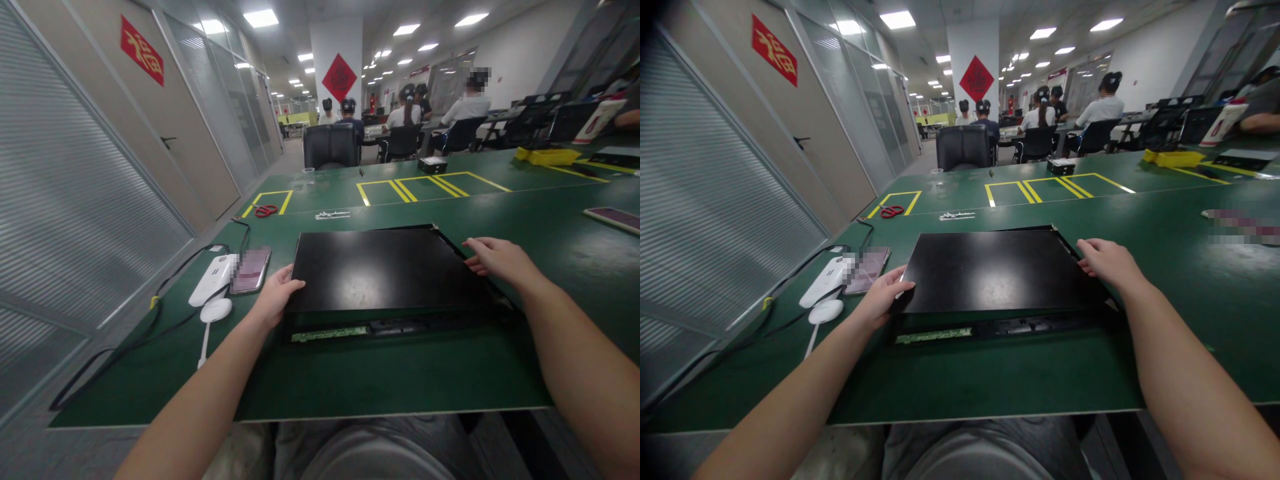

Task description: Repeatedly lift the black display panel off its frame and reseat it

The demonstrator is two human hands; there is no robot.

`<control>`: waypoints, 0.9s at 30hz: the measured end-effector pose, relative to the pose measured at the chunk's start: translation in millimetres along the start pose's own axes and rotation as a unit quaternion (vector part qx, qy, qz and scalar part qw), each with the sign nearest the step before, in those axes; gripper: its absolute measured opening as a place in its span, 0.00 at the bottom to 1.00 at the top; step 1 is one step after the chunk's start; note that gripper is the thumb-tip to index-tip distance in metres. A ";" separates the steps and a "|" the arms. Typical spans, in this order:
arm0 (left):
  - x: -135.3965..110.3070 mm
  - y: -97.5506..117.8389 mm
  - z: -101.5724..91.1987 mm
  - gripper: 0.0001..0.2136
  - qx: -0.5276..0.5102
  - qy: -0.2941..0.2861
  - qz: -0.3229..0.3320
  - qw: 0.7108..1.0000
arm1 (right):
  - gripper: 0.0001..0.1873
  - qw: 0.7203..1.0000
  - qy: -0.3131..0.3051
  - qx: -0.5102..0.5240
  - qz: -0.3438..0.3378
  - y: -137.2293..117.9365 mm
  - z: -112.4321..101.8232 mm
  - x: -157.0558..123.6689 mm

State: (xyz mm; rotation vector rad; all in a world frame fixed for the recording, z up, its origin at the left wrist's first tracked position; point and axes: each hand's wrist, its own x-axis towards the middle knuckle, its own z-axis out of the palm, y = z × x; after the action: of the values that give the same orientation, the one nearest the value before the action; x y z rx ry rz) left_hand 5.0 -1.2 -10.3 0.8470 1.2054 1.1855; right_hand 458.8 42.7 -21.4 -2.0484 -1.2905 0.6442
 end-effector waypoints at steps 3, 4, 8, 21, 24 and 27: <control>1.8 -0.5 -2.2 0.30 -0.006 0.001 -0.008 1.000 | 0.24 0.999 -0.021 0.024 0.020 -5.1 -1.8 -4.3; 2.2 -0.7 -2.6 0.31 -0.008 0.006 -0.011 1.000 | 0.25 0.999 -0.026 0.028 0.019 -5.8 -2.3 -4.8; 2.5 -1.2 -2.8 0.32 -0.013 0.021 -0.017 1.000 | 0.24 0.999 -0.037 0.029 0.019 -4.2 -2.7 -2.6; 0.7 -0.8 -1.2 0.32 -0.007 0.023 -0.023 0.999 | 0.22 0.999 -0.028 0.017 0.006 3.0 0.9 3.1; 1.6 -2.4 -2.3 0.31 -0.021 0.016 -0.024 0.999 | 0.22 1.000 -0.027 0.011 0.005 1.6 0.9 2.0; 3.7 -4.4 -4.3 0.30 -0.029 0.012 -0.027 0.999 | 0.21 1.000 -0.022 0.006 0.008 -0.3 0.6 0.4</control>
State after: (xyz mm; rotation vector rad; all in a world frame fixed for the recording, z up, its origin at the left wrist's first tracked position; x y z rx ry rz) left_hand 1.7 1.0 -16.2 0.7552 1.1994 1.1846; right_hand 458.4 43.3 -21.6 -2.0469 -1.2927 0.7058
